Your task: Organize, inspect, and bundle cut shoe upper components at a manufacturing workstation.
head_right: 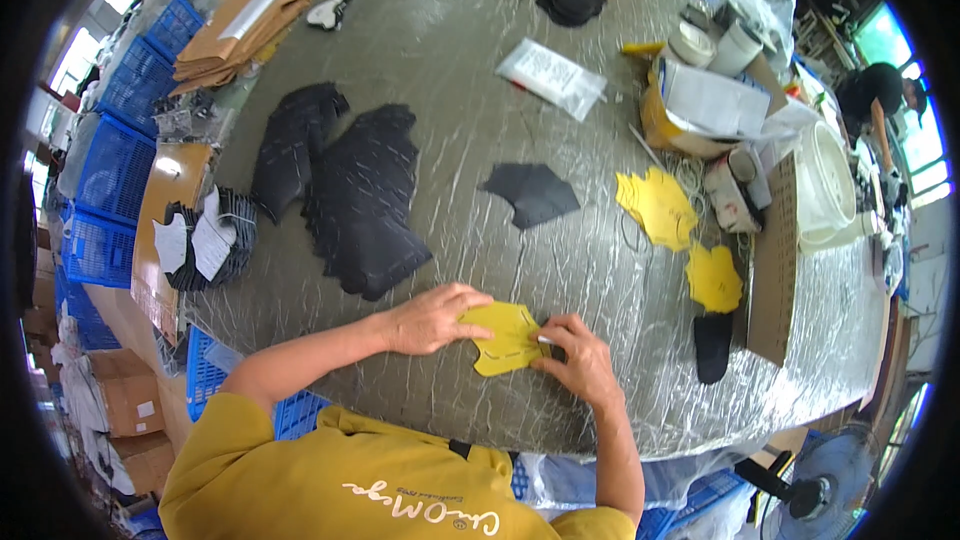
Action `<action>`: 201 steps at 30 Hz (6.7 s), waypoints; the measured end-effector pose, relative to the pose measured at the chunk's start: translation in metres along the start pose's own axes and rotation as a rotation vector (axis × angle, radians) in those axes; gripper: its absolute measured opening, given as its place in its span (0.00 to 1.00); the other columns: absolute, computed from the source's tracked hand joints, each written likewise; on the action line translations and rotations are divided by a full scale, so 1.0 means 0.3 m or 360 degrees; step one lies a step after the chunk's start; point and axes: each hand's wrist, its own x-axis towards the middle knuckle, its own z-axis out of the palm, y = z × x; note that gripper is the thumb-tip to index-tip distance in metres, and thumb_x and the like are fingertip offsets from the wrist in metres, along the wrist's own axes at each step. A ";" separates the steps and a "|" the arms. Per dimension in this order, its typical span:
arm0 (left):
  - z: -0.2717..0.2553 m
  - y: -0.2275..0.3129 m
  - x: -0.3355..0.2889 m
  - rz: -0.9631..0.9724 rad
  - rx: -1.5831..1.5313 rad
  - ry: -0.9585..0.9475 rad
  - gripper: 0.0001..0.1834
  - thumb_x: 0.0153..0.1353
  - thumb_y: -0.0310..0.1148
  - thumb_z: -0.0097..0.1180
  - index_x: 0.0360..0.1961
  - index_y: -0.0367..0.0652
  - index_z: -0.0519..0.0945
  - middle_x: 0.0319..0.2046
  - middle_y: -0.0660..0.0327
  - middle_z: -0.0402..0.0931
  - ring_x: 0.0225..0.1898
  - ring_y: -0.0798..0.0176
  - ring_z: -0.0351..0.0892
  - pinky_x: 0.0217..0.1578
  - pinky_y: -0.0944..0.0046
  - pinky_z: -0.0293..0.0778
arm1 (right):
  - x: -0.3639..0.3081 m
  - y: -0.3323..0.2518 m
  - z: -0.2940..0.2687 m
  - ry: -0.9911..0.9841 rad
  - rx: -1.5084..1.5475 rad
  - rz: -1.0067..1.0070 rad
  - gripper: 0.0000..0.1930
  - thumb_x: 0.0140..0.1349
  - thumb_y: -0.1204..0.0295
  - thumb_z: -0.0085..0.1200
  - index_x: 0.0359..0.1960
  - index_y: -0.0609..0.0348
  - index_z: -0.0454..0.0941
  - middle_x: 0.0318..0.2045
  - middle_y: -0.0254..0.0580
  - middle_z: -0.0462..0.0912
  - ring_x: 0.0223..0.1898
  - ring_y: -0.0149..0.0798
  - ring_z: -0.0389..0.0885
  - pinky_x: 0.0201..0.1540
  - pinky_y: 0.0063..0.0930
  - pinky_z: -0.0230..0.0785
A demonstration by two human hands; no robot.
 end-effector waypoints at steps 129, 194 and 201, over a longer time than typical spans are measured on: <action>0.150 0.235 0.020 -0.0381 0.0957 0.0212 0.24 0.63 0.35 0.51 0.58 0.34 0.78 0.58 0.48 0.75 0.55 0.51 0.74 0.60 0.61 0.73 | 0.218 -0.135 0.148 0.0679 0.0023 -0.0402 0.02 0.67 0.73 0.58 0.35 0.54 0.80 0.30 0.31 0.82 0.31 0.38 0.76 0.50 0.37 0.62; 0.009 0.239 0.117 -0.0693 0.0242 -0.0061 0.24 0.54 0.17 0.55 0.52 0.46 0.84 0.50 0.61 0.77 0.52 0.53 0.76 0.43 0.57 0.84 | -0.050 -0.163 0.226 0.0934 -0.0050 -0.0184 0.04 0.61 0.74 0.64 0.35 0.51 0.80 0.27 0.32 0.80 0.31 0.40 0.77 0.52 0.41 0.63; 0.011 0.241 0.120 -0.0692 0.0256 -0.0068 0.24 0.53 0.17 0.55 0.52 0.45 0.84 0.51 0.60 0.77 0.52 0.54 0.76 0.43 0.57 0.84 | -0.080 -0.121 0.202 0.0920 -0.0137 -0.0111 0.04 0.62 0.75 0.61 0.35 0.52 0.78 0.29 0.31 0.79 0.32 0.41 0.77 0.51 0.42 0.63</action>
